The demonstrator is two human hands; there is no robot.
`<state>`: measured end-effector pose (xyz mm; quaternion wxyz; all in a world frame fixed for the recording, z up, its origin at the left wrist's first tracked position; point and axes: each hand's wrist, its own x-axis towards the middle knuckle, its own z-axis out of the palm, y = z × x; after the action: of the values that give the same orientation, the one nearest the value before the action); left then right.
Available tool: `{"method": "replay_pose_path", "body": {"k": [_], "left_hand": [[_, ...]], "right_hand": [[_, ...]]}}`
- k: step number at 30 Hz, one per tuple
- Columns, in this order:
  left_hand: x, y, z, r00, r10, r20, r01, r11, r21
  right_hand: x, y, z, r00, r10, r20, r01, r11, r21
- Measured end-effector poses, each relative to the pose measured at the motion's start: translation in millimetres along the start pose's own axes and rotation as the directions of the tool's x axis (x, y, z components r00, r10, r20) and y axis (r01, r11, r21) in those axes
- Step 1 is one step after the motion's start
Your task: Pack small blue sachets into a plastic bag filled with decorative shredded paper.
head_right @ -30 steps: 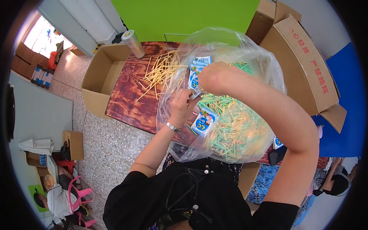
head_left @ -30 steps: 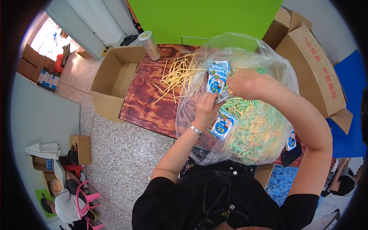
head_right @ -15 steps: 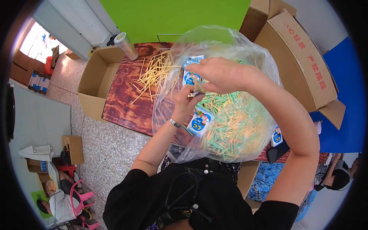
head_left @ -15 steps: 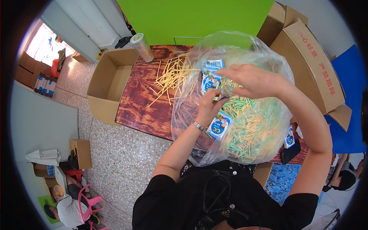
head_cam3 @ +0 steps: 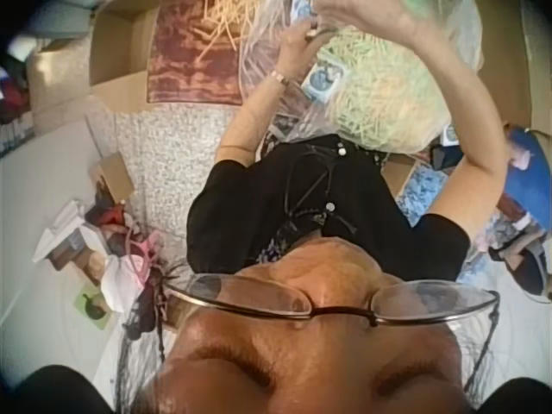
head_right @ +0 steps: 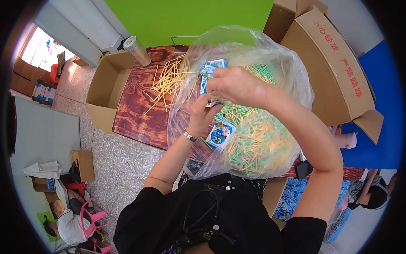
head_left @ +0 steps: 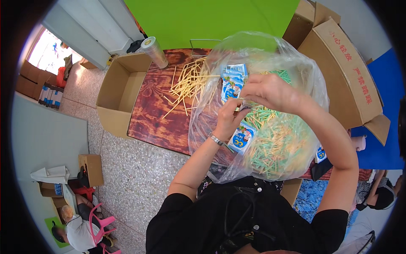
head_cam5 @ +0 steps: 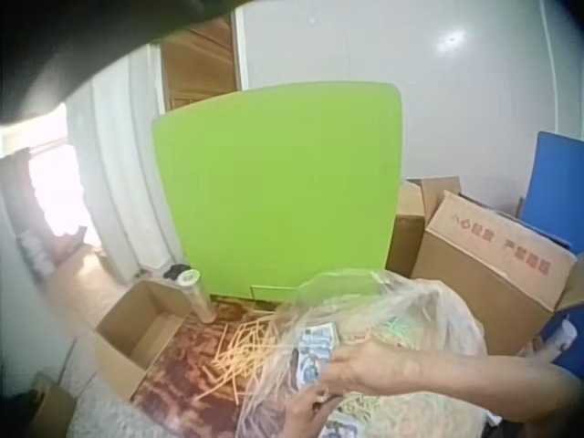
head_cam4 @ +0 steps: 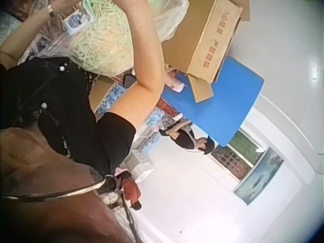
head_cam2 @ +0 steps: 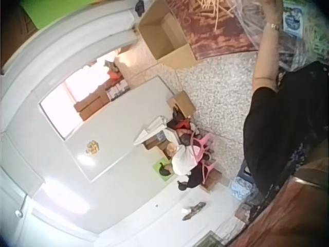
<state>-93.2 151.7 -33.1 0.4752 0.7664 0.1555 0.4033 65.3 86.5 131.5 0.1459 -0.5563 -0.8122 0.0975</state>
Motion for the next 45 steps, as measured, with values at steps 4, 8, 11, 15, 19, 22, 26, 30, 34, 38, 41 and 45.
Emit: {"method": "replay_pose_path", "body": {"k": [4,8,11,15,19,22,26,30,34,38,41,45], "left_hand": [[0,6,-3,0.999,0.049,0.020,-0.049,0.999,0.002],[-5,-15,-3,0.999,-0.036,-0.038,0.028,0.983,-0.181],[-1,-4,-6,0.998,-0.051,-0.021,0.045,0.971,-0.235],[-3,-19,-18,0.989,0.120,0.090,-0.121,0.993,0.010],[-6,-52,-30,0.991,-0.071,0.113,0.059,0.993,0.105],[0,-81,-36,0.963,-0.258,0.080,0.248,0.961,0.119],[23,-103,-31,0.974,-0.212,0.079,0.183,0.944,0.274],[38,-130,-23,0.979,-0.188,0.073,0.147,0.914,0.378],[45,-130,-13,0.986,-0.167,0.009,0.149,0.901,0.408],[34,-117,-12,0.996,-0.077,-0.051,0.092,0.883,0.460],[19,-97,-23,0.999,-0.015,-0.048,0.037,0.865,0.500],[-12,-63,-25,0.985,-0.172,0.030,0.155,0.938,0.311]], "right_hand": [[-12,-1,13,0.983,-0.092,-0.161,0.060,0.979,-0.196],[-10,-9,9,0.942,0.039,-0.333,-0.045,0.999,-0.009],[-15,-3,13,0.931,0.152,-0.333,-0.125,0.987,0.100],[-25,22,57,0.947,0.204,-0.250,-0.161,0.970,0.183],[-20,40,96,0.901,0.238,-0.363,-0.170,0.963,0.208],[-6,66,119,0.876,0.274,-0.397,-0.220,0.959,0.178],[-14,80,137,0.840,0.457,-0.293,-0.394,0.884,0.250],[-50,74,148,0.844,0.486,-0.226,-0.482,0.873,0.075],[-64,69,162,0.926,0.335,-0.176,-0.378,0.841,-0.387],[-47,10,170,0.865,0.498,0.066,-0.488,0.864,-0.127],[-51,10,183,0.827,0.556,0.084,-0.533,0.822,-0.201],[-66,22,200,0.892,0.451,-0.031,-0.450,0.878,-0.164]]}}
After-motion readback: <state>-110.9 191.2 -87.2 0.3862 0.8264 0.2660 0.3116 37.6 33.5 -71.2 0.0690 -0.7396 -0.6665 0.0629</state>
